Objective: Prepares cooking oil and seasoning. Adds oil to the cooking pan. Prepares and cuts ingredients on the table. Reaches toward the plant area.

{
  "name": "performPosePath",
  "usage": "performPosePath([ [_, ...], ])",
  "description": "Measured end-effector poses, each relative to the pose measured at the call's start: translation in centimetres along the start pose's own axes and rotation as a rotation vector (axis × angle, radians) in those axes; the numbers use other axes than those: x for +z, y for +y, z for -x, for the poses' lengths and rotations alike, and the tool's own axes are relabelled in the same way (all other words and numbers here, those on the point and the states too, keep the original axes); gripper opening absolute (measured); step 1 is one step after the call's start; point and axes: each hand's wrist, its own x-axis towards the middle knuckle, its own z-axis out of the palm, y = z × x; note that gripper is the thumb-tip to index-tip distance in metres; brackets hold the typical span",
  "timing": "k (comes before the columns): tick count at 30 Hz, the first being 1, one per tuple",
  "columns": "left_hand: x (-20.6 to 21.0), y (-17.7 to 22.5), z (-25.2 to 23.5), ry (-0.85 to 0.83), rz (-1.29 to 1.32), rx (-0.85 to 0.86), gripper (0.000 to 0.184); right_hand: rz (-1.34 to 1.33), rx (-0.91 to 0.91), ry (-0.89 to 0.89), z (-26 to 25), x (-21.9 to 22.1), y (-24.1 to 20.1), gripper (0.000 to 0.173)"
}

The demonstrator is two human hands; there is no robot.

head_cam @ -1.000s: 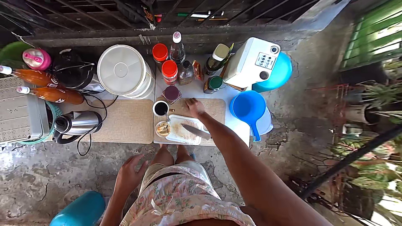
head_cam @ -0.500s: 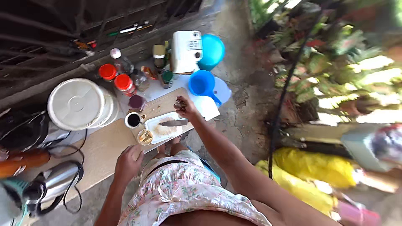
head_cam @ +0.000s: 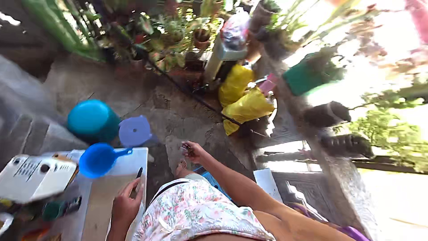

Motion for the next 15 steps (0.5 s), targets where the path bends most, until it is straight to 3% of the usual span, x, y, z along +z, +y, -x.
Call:
performPosePath([
  [7,7.4,11.5,-19.2,-0.131,0.022,0.384,0.04,-0.375,-0.311,0.124,4.8,-13.4,-12.4,0.032],
  [15,14.2,19.3,-31.3,-0.376,-0.046,0.587,0.042,-0.648,-0.695,0.178,6.0,-23.4,-22.2,0.039],
])
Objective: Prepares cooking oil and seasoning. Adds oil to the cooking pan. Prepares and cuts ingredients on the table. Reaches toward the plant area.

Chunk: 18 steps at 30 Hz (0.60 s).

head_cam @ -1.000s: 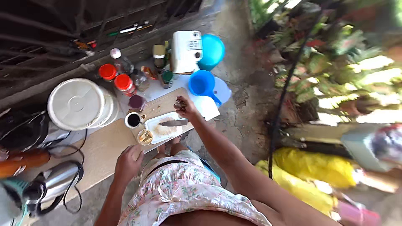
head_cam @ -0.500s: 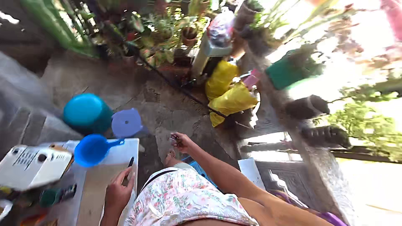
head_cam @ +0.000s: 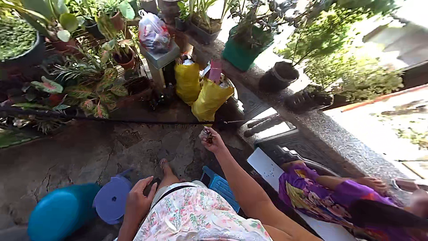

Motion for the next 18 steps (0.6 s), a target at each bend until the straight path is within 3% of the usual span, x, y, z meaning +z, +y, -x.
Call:
performPosePath([
  [4,-0.9,-2.5,-7.9,-0.145,-0.086,0.023,0.041,-0.111,-0.131,0.1,-5.0,-1.6,-3.0,0.039],
  [8,-2.4,-3.6,-19.4,-0.243,-0.166,0.085,0.04,-0.242,-0.268,0.243,-9.7,-2.8,-6.7,0.032],
  [13,-3.1,-1.4,-31.9,-0.332,-0.201,0.185,0.04,-0.312,-0.356,0.446,-14.0,-4.6,-12.1,0.025],
  [18,1.4,1.8,-41.1,-0.417,-0.212,0.191,0.041,-0.248,-0.333,0.504,-21.9,-7.6,-20.0,0.025],
])
